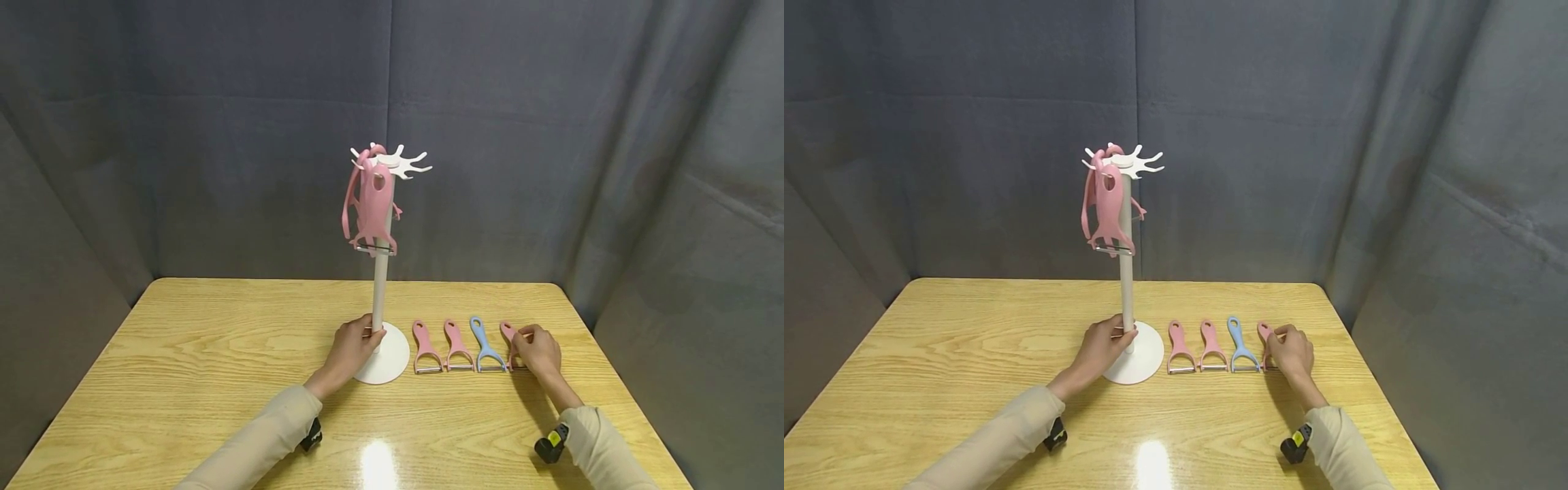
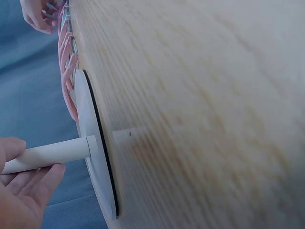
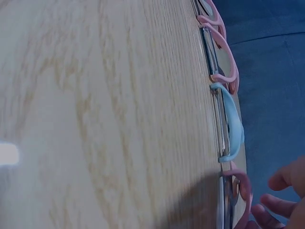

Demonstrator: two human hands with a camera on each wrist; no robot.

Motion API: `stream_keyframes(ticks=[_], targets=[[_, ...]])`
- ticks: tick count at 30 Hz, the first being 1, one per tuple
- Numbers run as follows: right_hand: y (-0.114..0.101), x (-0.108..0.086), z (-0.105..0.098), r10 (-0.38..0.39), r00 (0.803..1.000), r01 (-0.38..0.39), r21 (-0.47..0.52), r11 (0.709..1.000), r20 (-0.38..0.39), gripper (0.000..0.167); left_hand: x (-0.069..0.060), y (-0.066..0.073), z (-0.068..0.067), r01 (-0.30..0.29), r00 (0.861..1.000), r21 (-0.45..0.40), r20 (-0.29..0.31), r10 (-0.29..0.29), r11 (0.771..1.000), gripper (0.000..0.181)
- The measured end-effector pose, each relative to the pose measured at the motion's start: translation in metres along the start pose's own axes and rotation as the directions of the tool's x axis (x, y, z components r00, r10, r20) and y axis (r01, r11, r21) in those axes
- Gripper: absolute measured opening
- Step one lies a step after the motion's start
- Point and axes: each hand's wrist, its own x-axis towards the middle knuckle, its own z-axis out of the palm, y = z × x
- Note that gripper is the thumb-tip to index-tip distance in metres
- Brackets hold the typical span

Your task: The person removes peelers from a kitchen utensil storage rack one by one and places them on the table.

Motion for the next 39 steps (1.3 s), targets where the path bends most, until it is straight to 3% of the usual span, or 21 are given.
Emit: stream_keyframes(ticks=[7, 18, 32, 39], targets=[[-0.006, 0.001, 0.002, -0.051, 0.996, 0.051, -0.003, 0.999, -0.071, 0.026, 0.000, 0.002, 0.000, -0.006, 1.000, 0.001, 0.004, 0.006, 1.000, 0.021], [-0.020, 0.000, 0.007, -0.104, 0.989, 0.111, 0.057, 0.992, -0.109, 0.023, -0.001, 0.002, -0.001, -0.007, 1.000, 0.008, 0.000, 0.007, 1.000, 0.019], [-0.045, 0.000, 0.016, -0.099, 0.994, 0.107, 0.177, 0.978, -0.053, 0.022, -0.003, -0.002, 0.000, 0.004, 1.000, 0.040, -0.013, -0.003, 0.999, 0.024], [-0.063, 0.004, 0.024, -0.119, 0.992, 0.124, 0.220, 0.968, -0.036, 0.022, -0.002, -0.006, -0.001, 0.045, 0.999, 0.045, -0.012, -0.044, 0.998, 0.026]])
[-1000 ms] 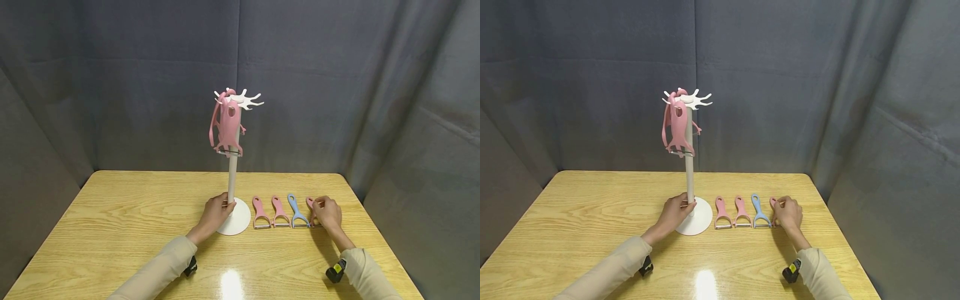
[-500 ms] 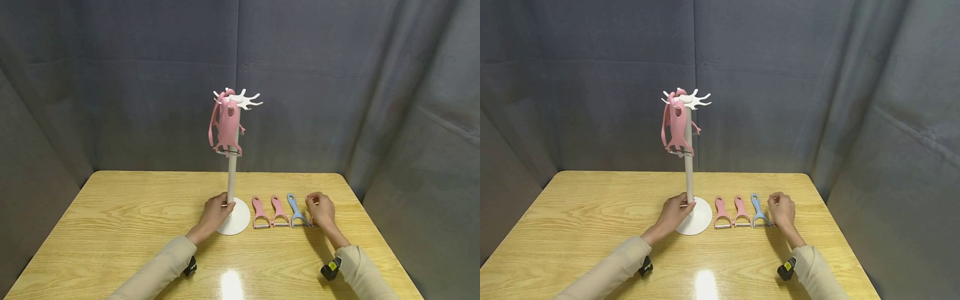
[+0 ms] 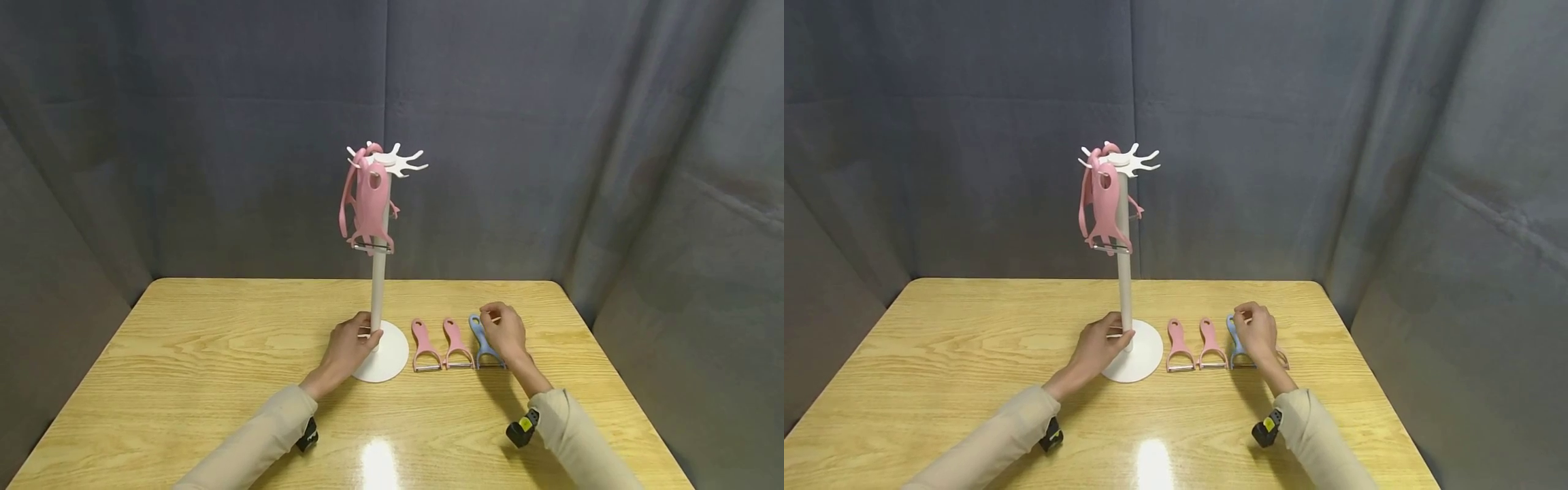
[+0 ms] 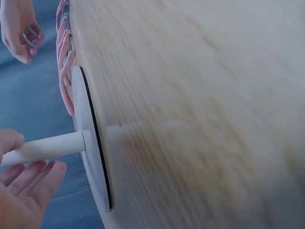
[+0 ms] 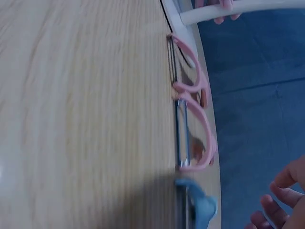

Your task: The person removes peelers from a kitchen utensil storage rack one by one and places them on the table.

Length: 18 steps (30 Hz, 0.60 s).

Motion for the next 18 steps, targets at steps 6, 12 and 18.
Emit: stream_keyframes(ticks=[6, 12, 18], targets=[[-0.015, 0.000, 0.007, -0.027, 0.998, 0.023, 0.055, 0.998, 0.061, 0.023, -0.002, -0.001, -0.003, -0.007, 1.000, -0.021, 0.030, 0.008, 1.000, 0.022], [-0.030, 0.000, 0.014, -0.075, 0.996, 0.071, 0.081, 0.994, 0.046, 0.019, -0.005, -0.001, -0.006, 0.017, 0.999, -0.029, 0.036, -0.016, 0.999, 0.020], [-0.046, 0.000, 0.025, -0.125, 0.992, 0.121, 0.123, 0.985, 0.027, 0.017, -0.006, -0.003, -0.009, 0.033, 0.999, -0.029, 0.027, -0.032, 0.999, 0.019]])
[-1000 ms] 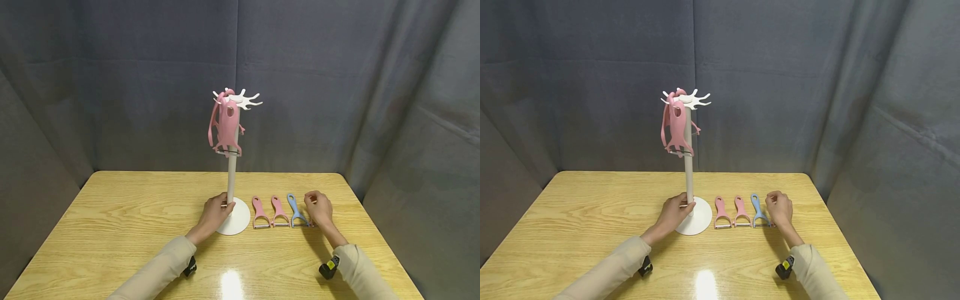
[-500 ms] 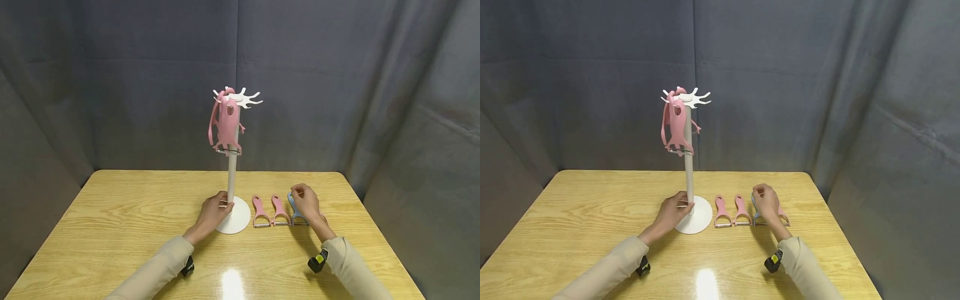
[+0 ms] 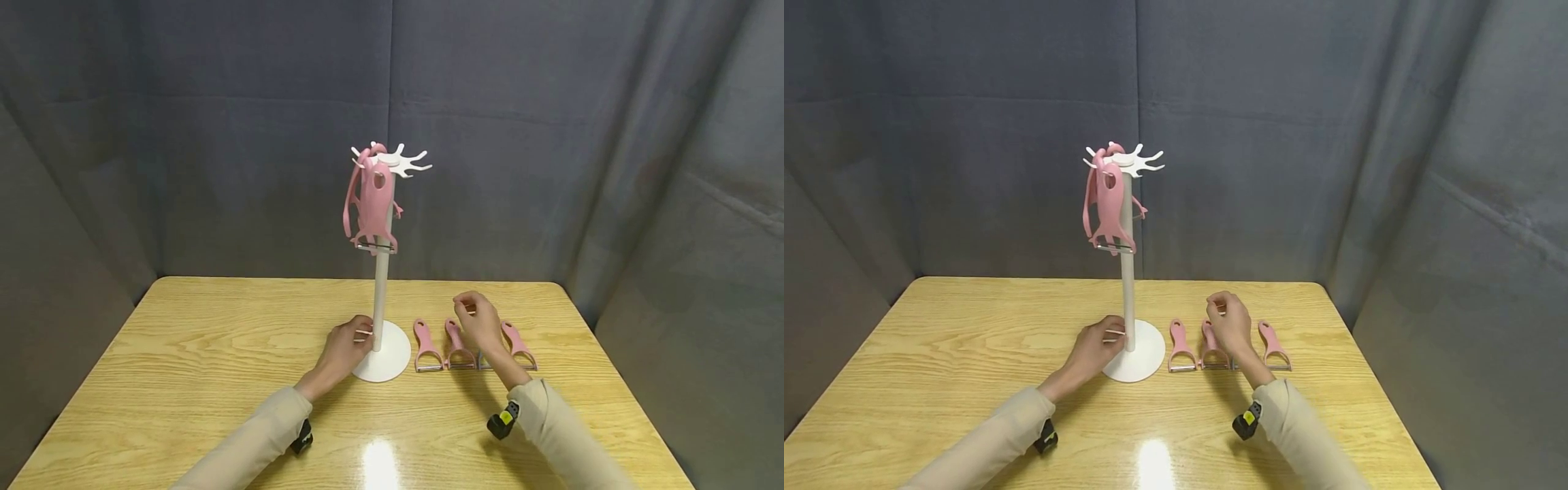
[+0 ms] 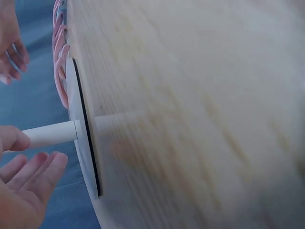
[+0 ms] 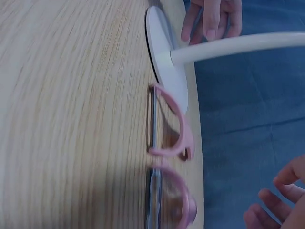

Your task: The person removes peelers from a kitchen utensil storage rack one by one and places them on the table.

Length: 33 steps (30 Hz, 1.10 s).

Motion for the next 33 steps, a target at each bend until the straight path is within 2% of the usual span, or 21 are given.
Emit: stream_keyframes(ticks=[7, 12, 21, 26, 29, 33], targets=[[-0.017, 0.001, 0.017, -0.043, 0.999, 0.042, 0.072, 0.997, 0.014, 0.016, 0.000, -0.001, -0.006, -0.017, 1.000, 0.037, -0.012, 0.017, 0.999, 0.022], [-0.029, 0.003, 0.029, -0.111, 0.994, 0.110, 0.109, 0.988, 0.004, 0.016, 0.000, -0.003, -0.011, -0.025, 1.000, 0.060, -0.005, 0.025, 0.998, 0.021], [-0.048, 0.004, 0.043, -0.244, 0.970, 0.241, 0.226, 0.944, -0.015, 0.018, 0.001, -0.005, -0.025, -0.030, 0.999, 0.083, -0.012, 0.031, 0.996, 0.017], [-0.061, 0.001, 0.048, -0.272, 0.962, 0.263, 0.312, 0.913, -0.016, 0.021, 0.001, -0.005, -0.032, -0.022, 0.999, 0.096, -0.027, 0.025, 0.995, 0.016], [-0.080, -0.006, 0.043, -0.271, 0.963, 0.251, 0.345, 0.904, 0.008, 0.022, 0.002, -0.005, -0.036, -0.014, 0.999, 0.095, -0.044, 0.018, 0.995, 0.016], [-0.094, -0.010, 0.043, -0.285, 0.958, 0.248, 0.379, 0.892, 0.042, 0.024, 0.003, -0.004, -0.042, -0.012, 0.998, 0.087, -0.057, 0.017, 0.996, 0.017]])
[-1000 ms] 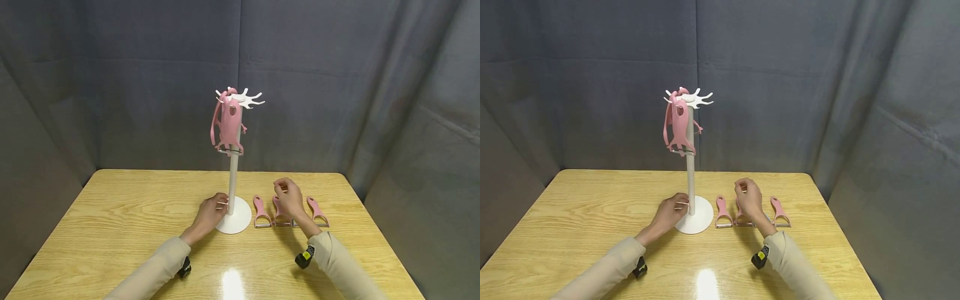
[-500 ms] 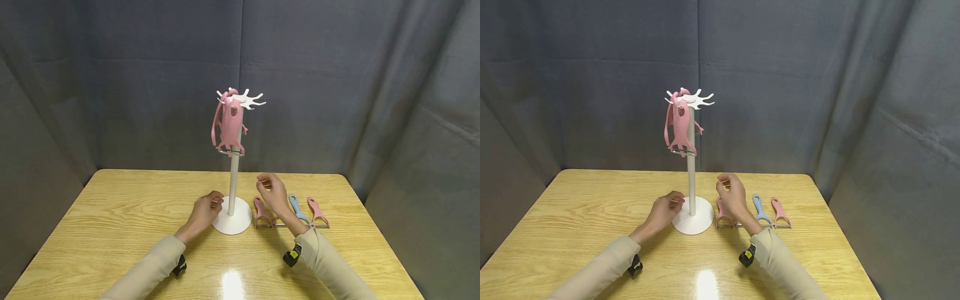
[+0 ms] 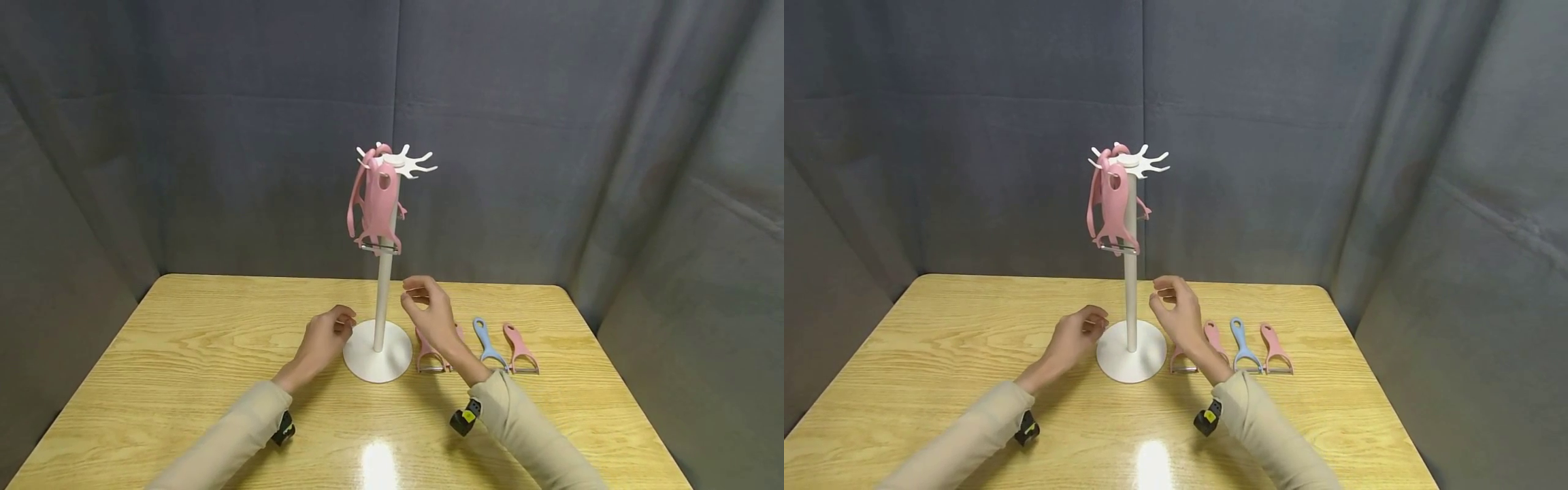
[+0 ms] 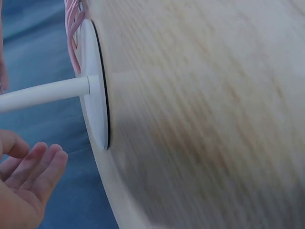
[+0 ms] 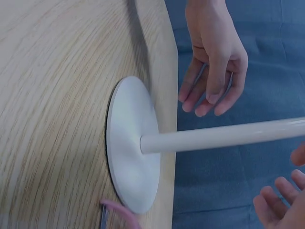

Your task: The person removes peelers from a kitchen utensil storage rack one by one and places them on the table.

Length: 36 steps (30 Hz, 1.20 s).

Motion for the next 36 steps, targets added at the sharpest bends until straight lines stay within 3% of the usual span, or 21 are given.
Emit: stream_keyframes(ticks=[5, 15, 24, 30, 36], targets=[[-0.019, -0.001, 0.006, 0.010, 1.000, -0.011, 0.031, 0.999, 0.028, 0.027, 0.002, -0.002, -0.007, -0.039, 0.999, 0.008, -0.018, 0.039, 0.999, 0.017], [-0.025, 0.000, 0.016, -0.028, 0.995, 0.018, 0.096, 0.995, 0.097, 0.044, 0.004, -0.002, -0.019, -0.064, 0.997, 0.007, -0.048, 0.065, 0.998, 0.015], [0.009, 0.006, 0.029, -0.039, 0.997, 0.034, 0.078, 0.996, 0.065, 0.038, 0.010, 0.007, -0.030, -0.073, 0.992, -0.010, -0.100, 0.072, 0.997, 0.014], [0.015, 0.008, 0.033, -0.067, 0.998, 0.067, 0.000, 0.998, 0.001, 0.024, 0.013, 0.013, -0.034, -0.100, 0.987, -0.031, -0.130, 0.095, 0.995, 0.015], [0.016, 0.009, 0.032, -0.095, 0.995, 0.095, -0.058, 0.994, 0.002, 0.020, 0.017, 0.019, -0.037, -0.123, 0.980, -0.032, -0.160, 0.116, 0.992, 0.014]])
